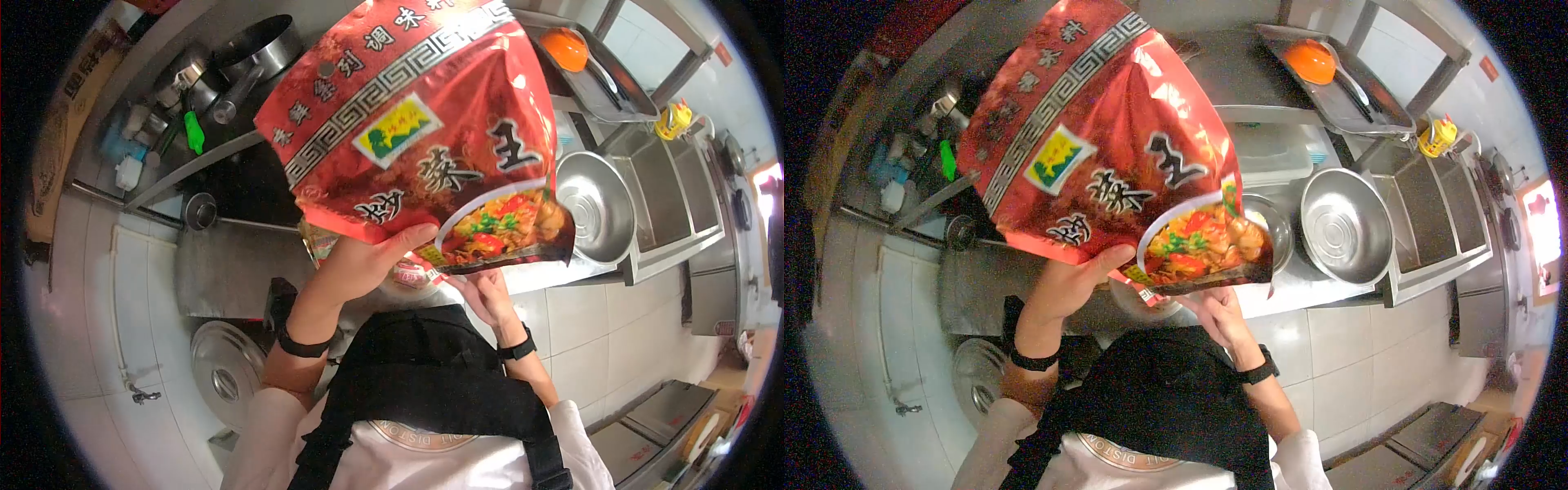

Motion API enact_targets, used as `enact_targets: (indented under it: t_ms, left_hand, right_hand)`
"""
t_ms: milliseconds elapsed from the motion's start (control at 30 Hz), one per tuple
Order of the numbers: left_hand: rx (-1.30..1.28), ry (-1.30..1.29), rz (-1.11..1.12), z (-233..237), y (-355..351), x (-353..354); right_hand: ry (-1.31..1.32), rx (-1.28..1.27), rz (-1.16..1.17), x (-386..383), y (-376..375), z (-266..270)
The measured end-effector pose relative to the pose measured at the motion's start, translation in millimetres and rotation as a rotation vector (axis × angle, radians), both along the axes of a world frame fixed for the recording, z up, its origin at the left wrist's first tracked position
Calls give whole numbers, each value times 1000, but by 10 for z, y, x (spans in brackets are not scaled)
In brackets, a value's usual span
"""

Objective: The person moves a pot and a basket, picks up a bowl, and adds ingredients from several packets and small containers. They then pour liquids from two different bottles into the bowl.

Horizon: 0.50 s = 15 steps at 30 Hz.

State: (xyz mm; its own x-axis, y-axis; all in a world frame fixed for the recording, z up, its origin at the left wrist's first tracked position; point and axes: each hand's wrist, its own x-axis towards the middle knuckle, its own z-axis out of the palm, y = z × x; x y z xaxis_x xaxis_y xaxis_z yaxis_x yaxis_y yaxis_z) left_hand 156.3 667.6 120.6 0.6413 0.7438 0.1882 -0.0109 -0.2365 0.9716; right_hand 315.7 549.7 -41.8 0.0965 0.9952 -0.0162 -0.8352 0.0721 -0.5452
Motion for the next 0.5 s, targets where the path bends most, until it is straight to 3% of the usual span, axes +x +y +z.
enact_targets:
  t_ms: [100, 167, 333, 400, 500]
  left_hand:
    - [-178, -107, -75, -87, 13, 92]
    - [-147, -91, -71, -115, 22, 99]
    - [-197, -47, -127, -302, 93, 39]
    - [23, 30, -18, -382, 138, -35]
    - [-26, 69, 44, -620, 226, -249]
  right_hand:
    - [45, -16, -13, -5, 113, 64]
    - [167, -148, -19, 6, 106, 67]
    - [311, -161, -62, 151, -44, -185]
    - [131, -168, -171, 413, -157, -371]
    - [-65, -289, -386, 836, -270, -195]
